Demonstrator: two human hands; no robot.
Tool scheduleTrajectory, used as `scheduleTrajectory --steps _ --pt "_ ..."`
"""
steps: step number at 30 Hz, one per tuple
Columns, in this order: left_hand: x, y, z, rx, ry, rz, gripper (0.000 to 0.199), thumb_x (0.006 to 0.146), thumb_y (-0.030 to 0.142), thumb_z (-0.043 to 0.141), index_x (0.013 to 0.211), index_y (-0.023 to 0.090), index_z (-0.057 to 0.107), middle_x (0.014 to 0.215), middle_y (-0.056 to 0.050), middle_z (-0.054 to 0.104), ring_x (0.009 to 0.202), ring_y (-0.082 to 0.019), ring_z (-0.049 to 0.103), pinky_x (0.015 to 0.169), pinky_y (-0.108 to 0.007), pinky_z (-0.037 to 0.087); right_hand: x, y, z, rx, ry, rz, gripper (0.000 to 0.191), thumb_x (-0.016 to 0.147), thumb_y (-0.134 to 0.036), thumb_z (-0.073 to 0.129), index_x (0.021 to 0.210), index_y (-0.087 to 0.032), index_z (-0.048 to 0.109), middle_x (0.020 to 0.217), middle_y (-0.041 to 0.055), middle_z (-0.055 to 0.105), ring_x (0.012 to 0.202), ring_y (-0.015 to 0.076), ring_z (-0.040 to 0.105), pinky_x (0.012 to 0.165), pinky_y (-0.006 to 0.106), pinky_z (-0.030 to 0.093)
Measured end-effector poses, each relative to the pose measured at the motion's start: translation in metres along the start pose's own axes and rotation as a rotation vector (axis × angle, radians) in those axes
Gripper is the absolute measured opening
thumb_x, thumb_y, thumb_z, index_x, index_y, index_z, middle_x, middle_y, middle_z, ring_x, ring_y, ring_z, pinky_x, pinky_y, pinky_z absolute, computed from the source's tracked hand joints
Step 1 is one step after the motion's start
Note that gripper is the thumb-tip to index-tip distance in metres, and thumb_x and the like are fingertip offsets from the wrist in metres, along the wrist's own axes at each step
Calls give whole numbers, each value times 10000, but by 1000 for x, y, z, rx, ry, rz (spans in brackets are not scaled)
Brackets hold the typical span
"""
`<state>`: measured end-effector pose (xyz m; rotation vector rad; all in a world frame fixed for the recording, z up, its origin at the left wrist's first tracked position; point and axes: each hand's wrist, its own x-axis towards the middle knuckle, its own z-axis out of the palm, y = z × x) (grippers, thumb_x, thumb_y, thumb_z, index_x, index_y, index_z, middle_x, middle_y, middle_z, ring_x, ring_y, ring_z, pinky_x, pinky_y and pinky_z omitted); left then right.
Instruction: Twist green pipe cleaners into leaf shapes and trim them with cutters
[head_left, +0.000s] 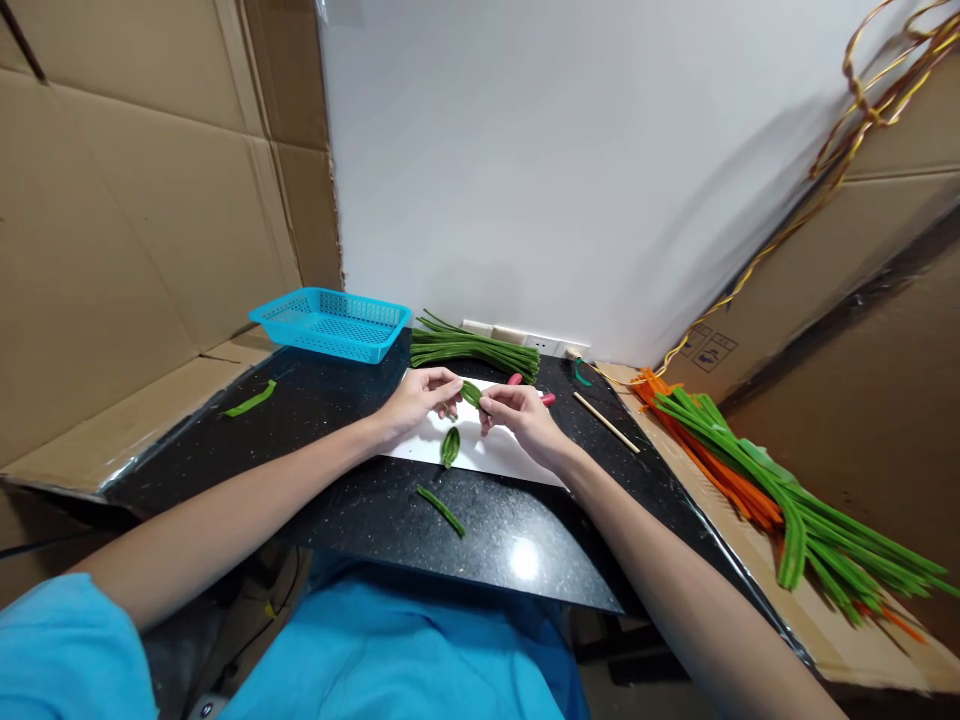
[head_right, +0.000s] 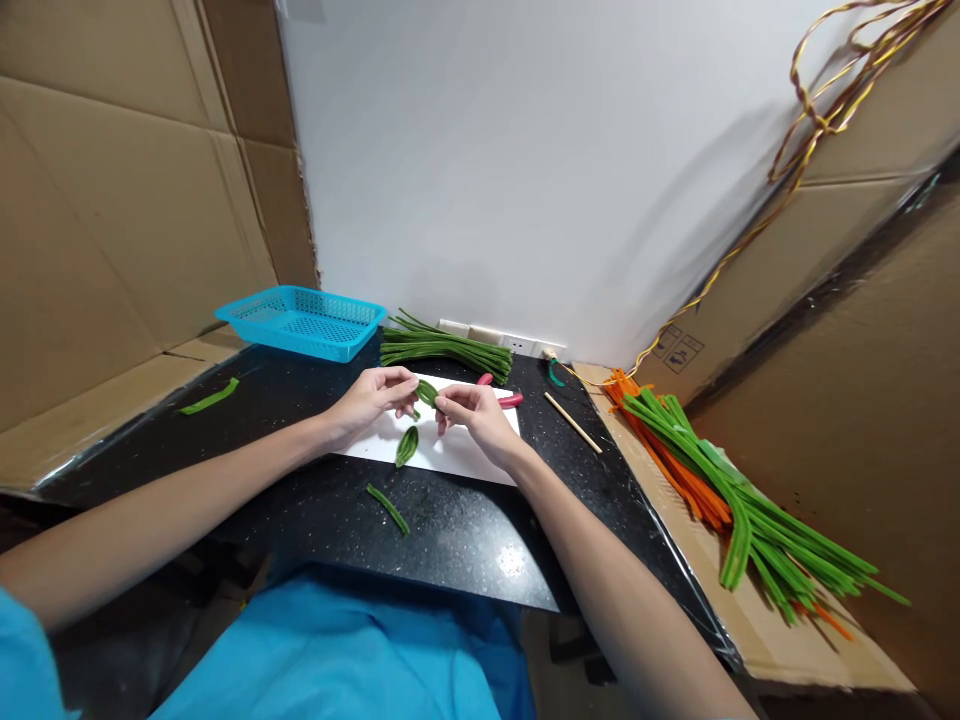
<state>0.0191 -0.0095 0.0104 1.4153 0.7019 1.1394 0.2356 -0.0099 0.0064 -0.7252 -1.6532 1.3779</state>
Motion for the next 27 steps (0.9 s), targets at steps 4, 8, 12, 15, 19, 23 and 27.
scheduleTrajectory --steps 4,8,12,15,19,23,27 --pt "-2 4 2 8 -37 70 439 847 552 820 834 133 687 689 -24 666 627 -128 602 619 -263 443 -1 -4 5 81 -29 20 357 838 -492 853 812 -165 713 721 6 660 614 142 617 673 305 540" --pt "-3 7 4 13 -69 85 466 846 573 819 822 139 655 664 -30 673 596 -135 627 583 -258 431 -2 -6 9 141 -46 45 394 815 -522 863 785 -175 679 691 -5 634 586 137 601 652 311 567" --pt "-3 5 4 -5 -79 34 484 857 604 788 870 143 640 745 -32 677 607 -167 697 555 -260 466 -2 -5 5 135 -64 45 393 785 -517 891 820 -168 713 719 7 669 601 147 636 654 322 592" --pt "-2 3 3 -1 -63 -5 450 861 558 800 883 137 644 783 -38 684 618 -174 720 528 -244 475 -2 -3 0 102 -47 17 338 819 -465 881 939 -174 757 783 14 711 631 152 672 673 321 599" --pt "-3 3 3 7 -75 -34 446 855 547 810 925 130 666 783 -36 692 624 -161 718 514 -223 497 -2 -1 -2 49 -37 -13 291 818 -387 896 980 -174 781 828 20 740 658 150 703 684 298 594" --pt "-3 3 4 21 -157 -69 520 809 611 831 908 132 654 790 -61 716 641 -179 732 507 -227 537 -5 -1 -2 3 -109 17 280 814 -397 898 874 -148 783 756 37 749 632 163 713 679 303 587" --pt "-2 -2 2 29 -205 -128 579 753 660 850 879 140 630 764 -72 706 624 -224 748 403 -221 506 -6 -2 -5 -29 -167 70 335 782 -430 916 788 -133 761 737 58 763 618 167 722 676 295 580"
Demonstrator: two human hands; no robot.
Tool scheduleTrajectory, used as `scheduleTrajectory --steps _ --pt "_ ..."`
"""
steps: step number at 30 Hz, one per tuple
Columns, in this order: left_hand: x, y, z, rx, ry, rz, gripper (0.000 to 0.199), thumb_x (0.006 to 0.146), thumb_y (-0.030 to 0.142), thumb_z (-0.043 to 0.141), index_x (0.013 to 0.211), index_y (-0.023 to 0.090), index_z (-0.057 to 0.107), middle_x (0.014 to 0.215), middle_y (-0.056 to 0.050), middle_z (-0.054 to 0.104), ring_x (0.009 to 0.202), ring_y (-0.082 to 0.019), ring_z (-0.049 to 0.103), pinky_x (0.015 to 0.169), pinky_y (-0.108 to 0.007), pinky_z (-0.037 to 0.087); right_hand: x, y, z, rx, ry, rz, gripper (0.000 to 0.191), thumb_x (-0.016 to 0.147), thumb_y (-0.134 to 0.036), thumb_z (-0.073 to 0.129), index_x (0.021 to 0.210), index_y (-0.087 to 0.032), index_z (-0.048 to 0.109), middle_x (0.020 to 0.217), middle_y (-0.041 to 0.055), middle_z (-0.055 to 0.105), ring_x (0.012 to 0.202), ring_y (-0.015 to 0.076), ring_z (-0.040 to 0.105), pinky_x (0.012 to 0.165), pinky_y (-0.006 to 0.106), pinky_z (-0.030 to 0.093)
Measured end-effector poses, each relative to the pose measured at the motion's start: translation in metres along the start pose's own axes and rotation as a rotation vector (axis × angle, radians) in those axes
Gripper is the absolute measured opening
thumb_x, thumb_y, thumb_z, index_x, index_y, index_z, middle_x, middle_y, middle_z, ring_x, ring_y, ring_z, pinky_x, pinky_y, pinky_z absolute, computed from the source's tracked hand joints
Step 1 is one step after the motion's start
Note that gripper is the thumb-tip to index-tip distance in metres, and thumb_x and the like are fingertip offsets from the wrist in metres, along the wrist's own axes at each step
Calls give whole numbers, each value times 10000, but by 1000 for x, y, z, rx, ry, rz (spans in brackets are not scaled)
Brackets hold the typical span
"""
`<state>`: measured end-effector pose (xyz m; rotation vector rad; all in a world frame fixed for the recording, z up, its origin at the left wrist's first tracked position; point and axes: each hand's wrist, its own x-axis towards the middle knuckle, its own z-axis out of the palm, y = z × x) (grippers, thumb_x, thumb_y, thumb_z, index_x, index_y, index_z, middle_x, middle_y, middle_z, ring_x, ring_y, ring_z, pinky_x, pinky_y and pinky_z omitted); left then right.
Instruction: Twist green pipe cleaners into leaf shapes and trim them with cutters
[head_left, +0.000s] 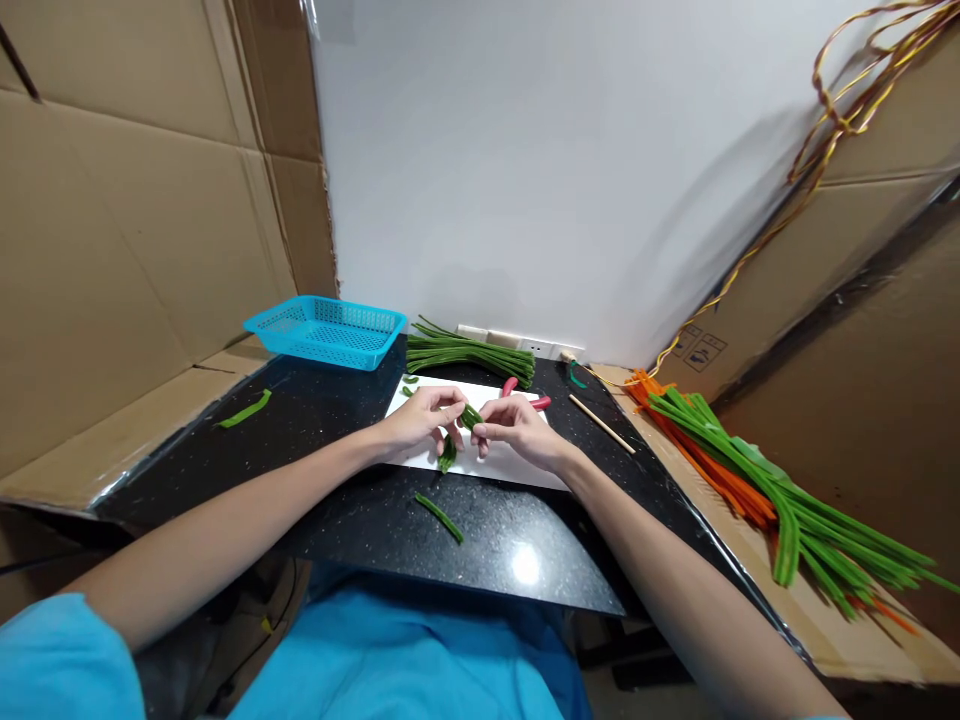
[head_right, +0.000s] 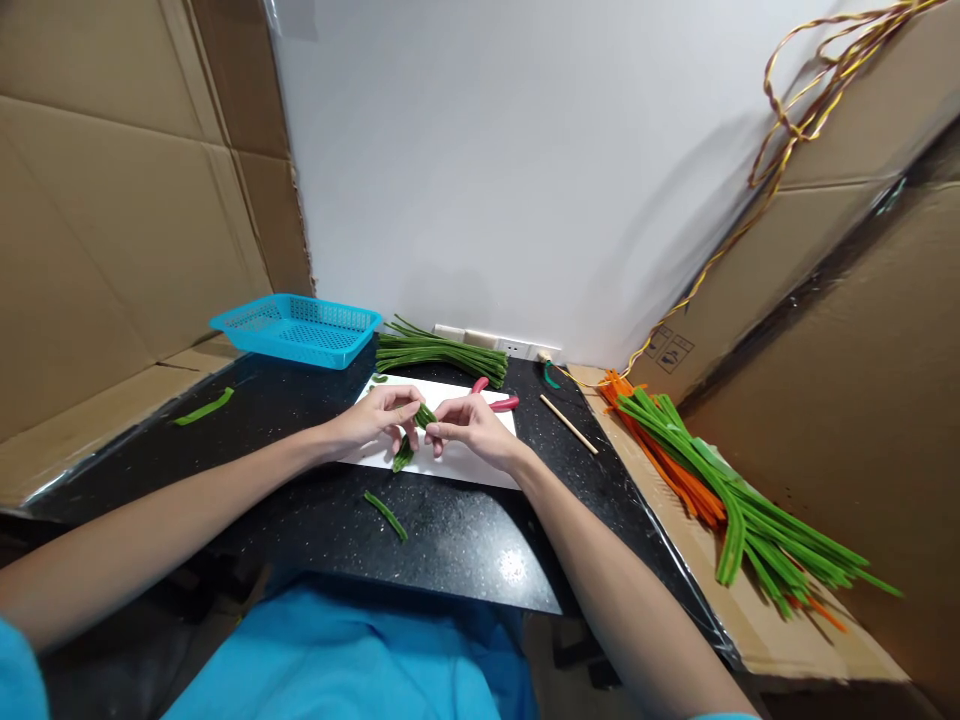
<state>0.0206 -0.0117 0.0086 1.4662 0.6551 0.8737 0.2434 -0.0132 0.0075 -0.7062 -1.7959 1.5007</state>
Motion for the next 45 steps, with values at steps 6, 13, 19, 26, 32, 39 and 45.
scheduleTrajectory --steps 6,13,19,26,32,39,45 --pt "3 -6 -4 -9 86 -19 482 815 575 825 896 135 645 820 -76 706 628 -200 743 368 -198 492 4 2 -2 -37 53 14 342 802 -443 896 843 -123 784 759 60 776 610 152 727 637 257 569" --pt "4 -6 0 15 179 3 327 865 430 794 863 127 673 739 -27 681 503 -107 634 351 -164 431 5 8 2 -73 18 24 386 770 -486 910 777 -121 787 719 75 782 592 159 705 607 256 551" --pt "4 -8 0 15 185 -9 354 847 456 810 859 123 692 701 -13 662 467 -93 595 351 -168 390 5 10 -1 -76 1 21 378 772 -476 913 750 -126 772 633 41 737 548 139 662 576 238 523" --pt "4 -4 -1 -4 146 11 434 743 469 910 910 112 727 788 -26 671 598 -106 629 420 -163 456 7 13 2 -27 69 29 453 816 -547 862 974 -142 738 783 72 792 552 164 716 548 261 571" --pt "10 -11 -3 -60 197 18 369 872 471 803 908 127 673 802 -22 638 557 -91 618 378 -154 435 9 17 3 5 204 -27 432 858 -595 802 891 -175 705 751 35 758 497 143 671 502 256 554" --pt "8 -9 -3 -83 227 51 352 887 433 811 980 127 666 837 -12 622 550 -88 632 366 -158 449 12 20 2 -9 323 -106 420 869 -578 789 1007 -187 723 811 26 736 446 121 621 432 253 515" --pt "6 -5 -1 -99 183 21 411 831 471 860 939 126 664 842 -15 632 553 -90 639 371 -158 453 11 13 12 -79 348 -153 492 846 -537 825 1190 -201 722 765 12 717 441 119 590 429 256 505"
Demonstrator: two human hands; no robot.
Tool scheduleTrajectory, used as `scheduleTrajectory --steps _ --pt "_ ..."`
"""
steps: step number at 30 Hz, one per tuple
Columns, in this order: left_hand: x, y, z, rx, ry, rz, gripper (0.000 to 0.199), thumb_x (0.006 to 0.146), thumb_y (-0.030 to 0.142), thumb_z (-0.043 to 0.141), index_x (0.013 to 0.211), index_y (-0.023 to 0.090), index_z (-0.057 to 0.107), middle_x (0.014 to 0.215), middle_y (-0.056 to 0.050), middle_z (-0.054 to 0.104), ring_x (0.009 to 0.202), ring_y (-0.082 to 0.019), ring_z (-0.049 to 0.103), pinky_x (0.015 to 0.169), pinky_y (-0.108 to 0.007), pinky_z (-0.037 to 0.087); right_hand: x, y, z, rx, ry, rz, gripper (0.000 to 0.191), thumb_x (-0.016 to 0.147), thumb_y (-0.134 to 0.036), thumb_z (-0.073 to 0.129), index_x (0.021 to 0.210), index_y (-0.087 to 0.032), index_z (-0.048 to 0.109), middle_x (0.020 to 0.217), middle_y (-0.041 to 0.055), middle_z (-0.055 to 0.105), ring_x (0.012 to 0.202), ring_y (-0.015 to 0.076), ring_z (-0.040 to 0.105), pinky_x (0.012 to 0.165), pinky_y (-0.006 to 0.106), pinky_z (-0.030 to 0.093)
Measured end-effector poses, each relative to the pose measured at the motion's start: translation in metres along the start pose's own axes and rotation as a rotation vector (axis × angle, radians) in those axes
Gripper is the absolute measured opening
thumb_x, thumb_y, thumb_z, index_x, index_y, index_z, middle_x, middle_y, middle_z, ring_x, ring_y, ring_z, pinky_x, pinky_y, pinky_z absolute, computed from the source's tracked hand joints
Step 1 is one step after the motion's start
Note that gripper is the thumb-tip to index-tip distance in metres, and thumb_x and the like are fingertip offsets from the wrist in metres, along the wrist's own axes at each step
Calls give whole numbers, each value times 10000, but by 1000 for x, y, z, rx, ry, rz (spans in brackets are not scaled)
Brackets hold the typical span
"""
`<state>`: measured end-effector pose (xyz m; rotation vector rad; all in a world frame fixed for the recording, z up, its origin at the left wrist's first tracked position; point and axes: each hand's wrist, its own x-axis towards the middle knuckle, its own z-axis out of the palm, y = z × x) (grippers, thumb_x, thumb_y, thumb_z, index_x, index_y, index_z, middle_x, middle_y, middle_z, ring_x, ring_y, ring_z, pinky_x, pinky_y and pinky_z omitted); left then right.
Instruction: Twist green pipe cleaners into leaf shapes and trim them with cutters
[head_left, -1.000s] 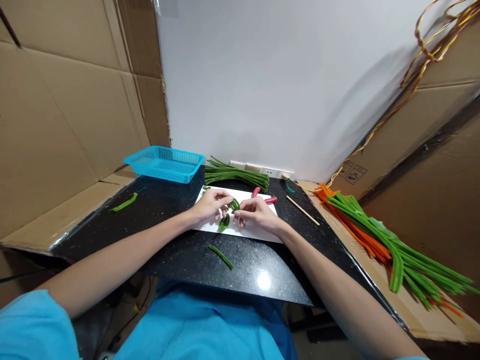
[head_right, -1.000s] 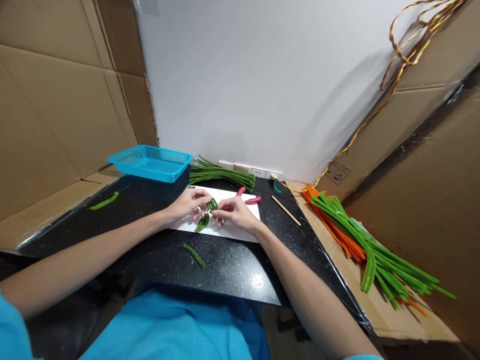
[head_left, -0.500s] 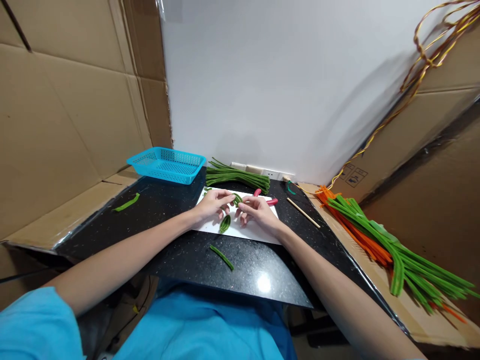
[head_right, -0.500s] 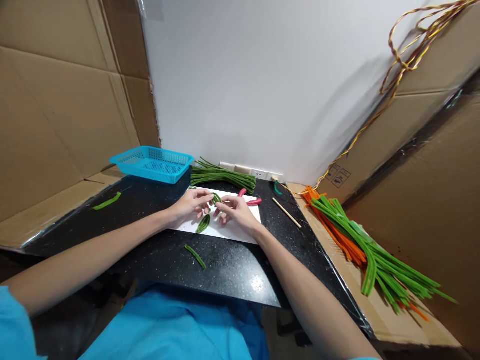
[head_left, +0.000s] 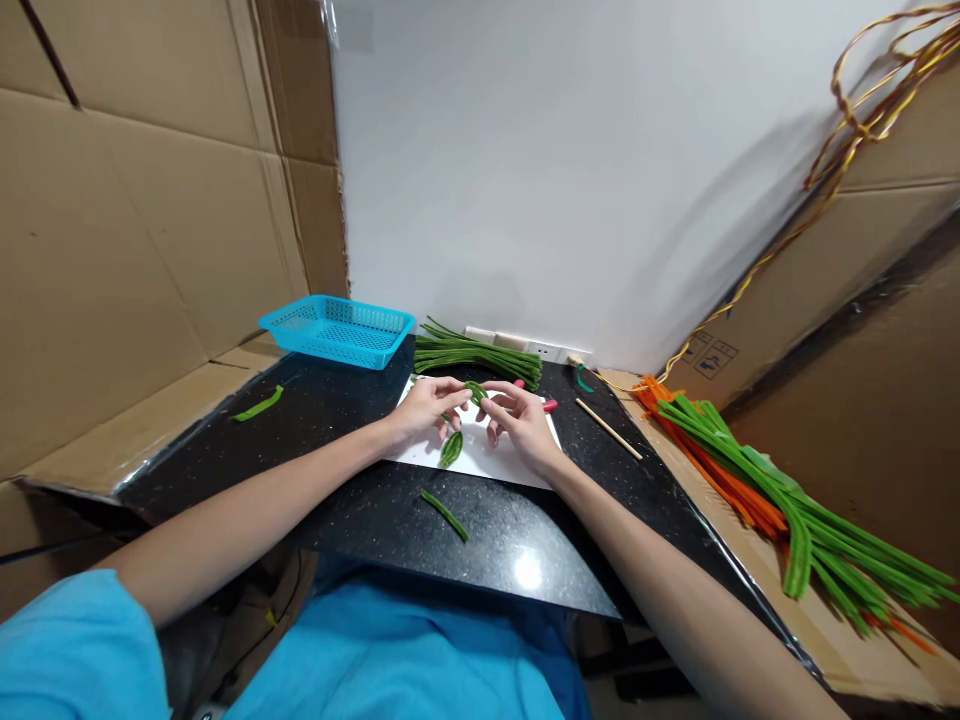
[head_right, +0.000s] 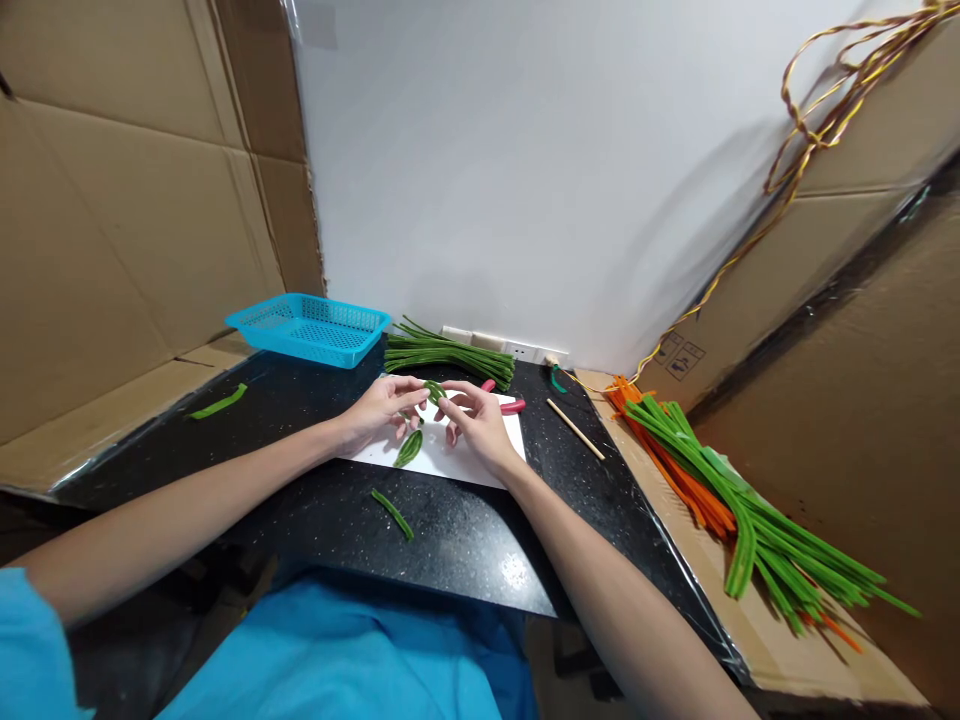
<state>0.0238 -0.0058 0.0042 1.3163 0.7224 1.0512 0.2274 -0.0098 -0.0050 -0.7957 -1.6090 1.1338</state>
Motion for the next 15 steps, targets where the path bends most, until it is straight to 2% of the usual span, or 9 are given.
scheduleTrajectory --steps 3,7,11,15 --pt "-1 0 2 -7 -33 -28 437 804 491 876 877 119 660 857 -28 640 556 -88 639 369 -157 443 -2 -5 5 -42 39 -44 503 872 -531 803 1246 -208 711 769 13 710 458 115 567 424 250 477" --pt "-1 -1 2 -26 -39 -50 437 786 480 891 883 116 671 861 -32 639 576 -91 644 379 -155 449 -4 -9 8 -122 101 -107 469 890 -542 779 1190 -182 749 773 24 695 482 112 555 443 256 464" --pt "-1 -1 0 -45 -35 -63 447 804 489 878 944 115 676 855 -43 660 579 -106 658 393 -171 466 -4 -8 8 -228 88 -144 466 926 -583 717 1114 -164 795 770 49 701 488 123 536 448 274 457" --pt "-1 0 0 -49 -21 -52 464 791 508 886 896 115 662 825 -47 678 569 -109 656 408 -178 471 -6 -5 8 -377 81 -207 428 978 -543 672 1170 -179 791 825 74 740 518 141 544 482 285 456"
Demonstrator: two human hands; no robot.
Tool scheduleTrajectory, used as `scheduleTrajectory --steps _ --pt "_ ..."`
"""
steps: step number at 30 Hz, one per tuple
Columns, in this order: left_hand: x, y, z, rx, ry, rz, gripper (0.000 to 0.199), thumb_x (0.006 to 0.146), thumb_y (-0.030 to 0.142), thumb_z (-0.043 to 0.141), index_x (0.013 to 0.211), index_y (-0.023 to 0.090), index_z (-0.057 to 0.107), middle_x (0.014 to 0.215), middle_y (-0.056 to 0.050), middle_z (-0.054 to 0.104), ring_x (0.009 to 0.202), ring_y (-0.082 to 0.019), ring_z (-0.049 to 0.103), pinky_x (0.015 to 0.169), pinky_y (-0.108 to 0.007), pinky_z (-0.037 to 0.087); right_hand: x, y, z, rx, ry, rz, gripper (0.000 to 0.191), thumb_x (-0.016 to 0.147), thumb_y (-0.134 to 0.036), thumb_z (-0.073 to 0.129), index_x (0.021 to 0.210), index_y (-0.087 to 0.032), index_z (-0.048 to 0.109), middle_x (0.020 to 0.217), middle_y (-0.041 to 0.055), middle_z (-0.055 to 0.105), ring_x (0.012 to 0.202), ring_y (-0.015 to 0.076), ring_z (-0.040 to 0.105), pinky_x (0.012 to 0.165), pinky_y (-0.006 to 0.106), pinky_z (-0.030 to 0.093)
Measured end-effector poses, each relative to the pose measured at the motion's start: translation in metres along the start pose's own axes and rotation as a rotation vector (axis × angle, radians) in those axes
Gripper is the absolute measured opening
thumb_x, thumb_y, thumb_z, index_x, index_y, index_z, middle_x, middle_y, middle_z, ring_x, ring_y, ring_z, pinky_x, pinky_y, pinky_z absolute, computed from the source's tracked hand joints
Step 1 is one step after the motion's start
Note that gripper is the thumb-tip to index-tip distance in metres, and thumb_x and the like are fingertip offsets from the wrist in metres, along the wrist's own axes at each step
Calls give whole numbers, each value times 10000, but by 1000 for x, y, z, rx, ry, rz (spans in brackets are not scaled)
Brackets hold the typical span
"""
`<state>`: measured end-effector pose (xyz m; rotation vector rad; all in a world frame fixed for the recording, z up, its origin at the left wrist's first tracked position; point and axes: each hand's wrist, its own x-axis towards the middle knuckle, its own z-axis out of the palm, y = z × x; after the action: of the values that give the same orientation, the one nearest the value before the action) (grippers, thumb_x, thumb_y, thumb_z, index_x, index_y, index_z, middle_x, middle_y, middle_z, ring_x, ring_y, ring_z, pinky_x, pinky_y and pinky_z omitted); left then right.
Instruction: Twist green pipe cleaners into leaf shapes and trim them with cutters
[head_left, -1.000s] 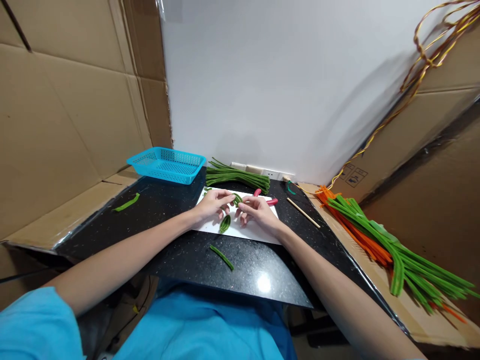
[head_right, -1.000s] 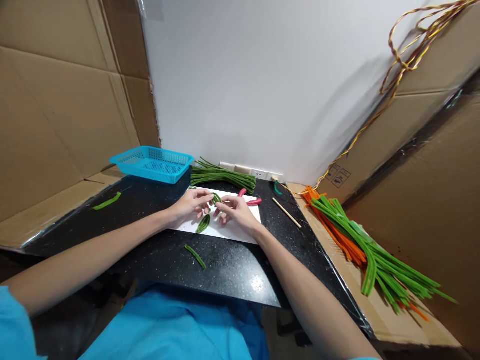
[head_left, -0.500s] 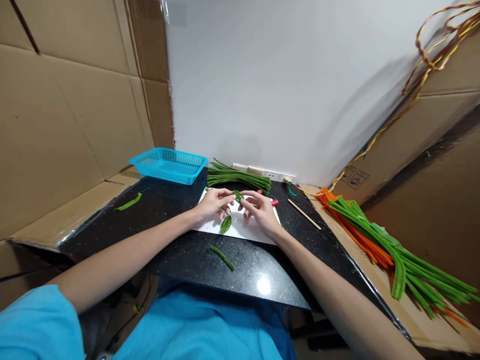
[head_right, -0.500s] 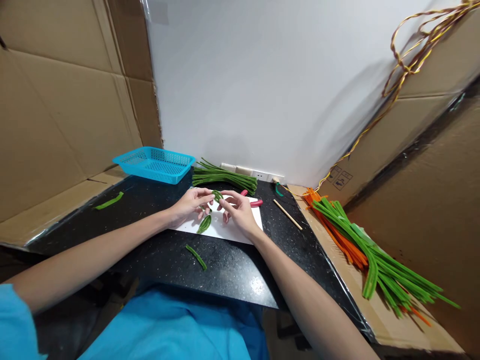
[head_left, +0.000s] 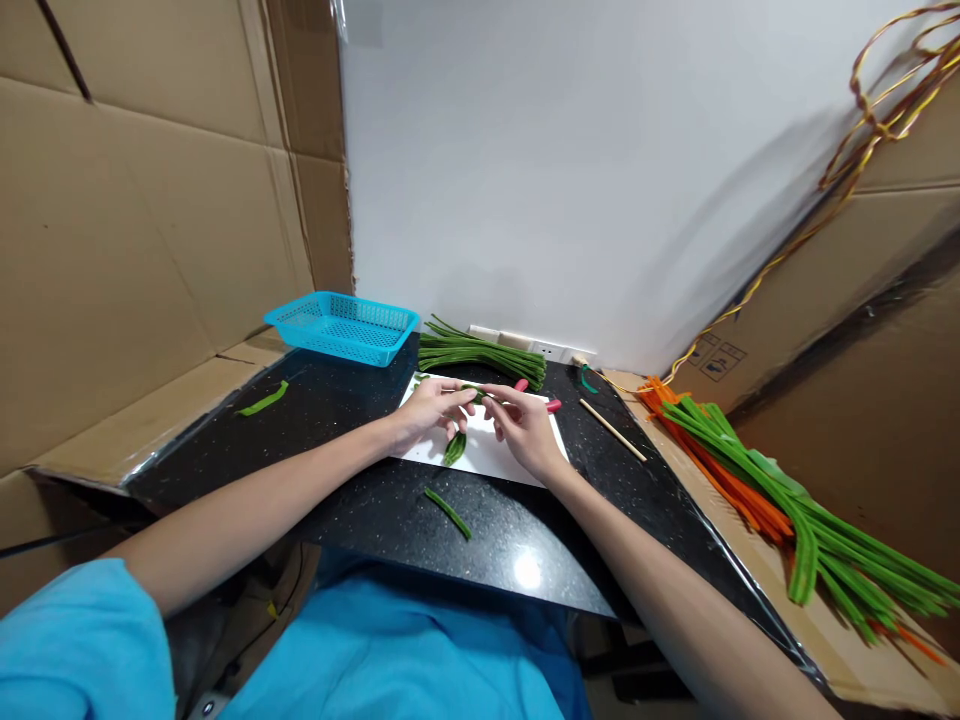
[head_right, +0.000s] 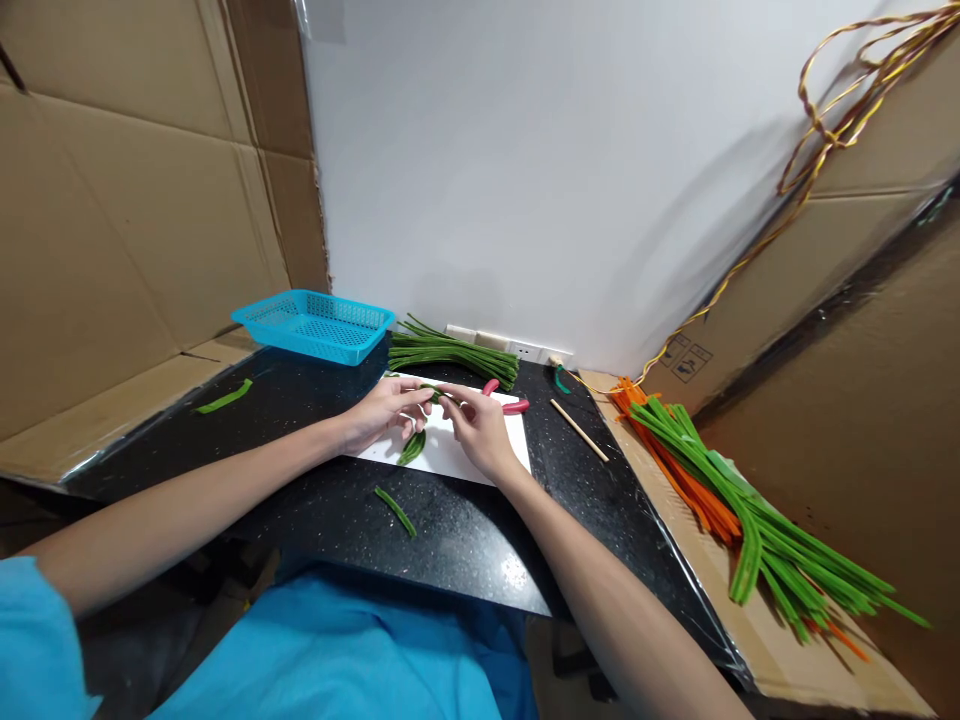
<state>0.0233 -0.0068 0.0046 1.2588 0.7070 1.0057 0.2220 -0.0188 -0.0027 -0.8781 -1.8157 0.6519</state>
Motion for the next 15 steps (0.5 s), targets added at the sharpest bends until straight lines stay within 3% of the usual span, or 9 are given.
scheduleTrajectory --steps 4,9,12,15 --pt "-2 2 2 13 3 15 489 765 535 898 848 112 668 779 -41 681 566 -100 641 415 -164 450 -2 0 -2 -168 22 -116 359 978 -458 710 1245 -226 766 1033 94 757 645 162 592 629 310 505" --pt "-2 2 2 35 -7 34 508 767 564 885 875 100 708 752 -44 686 537 -113 642 403 -186 462 -2 -2 -8 -321 -8 -233 286 1036 -378 643 1249 -242 777 877 55 687 677 177 586 691 317 492" --pt "0 2 0 57 33 111 497 778 512 892 1014 105 731 788 -49 717 577 -124 666 419 -190 484 0 -1 -11 -371 -19 -275 304 1065 -376 602 1273 -226 766 897 65 697 727 188 631 721 314 512" --pt "1 2 0 99 60 197 488 740 461 927 1008 92 754 756 -58 739 600 -147 690 439 -207 515 1 3 -13 -402 -23 -305 325 1073 -395 591 1292 -218 753 923 75 717 759 196 667 743 315 533"
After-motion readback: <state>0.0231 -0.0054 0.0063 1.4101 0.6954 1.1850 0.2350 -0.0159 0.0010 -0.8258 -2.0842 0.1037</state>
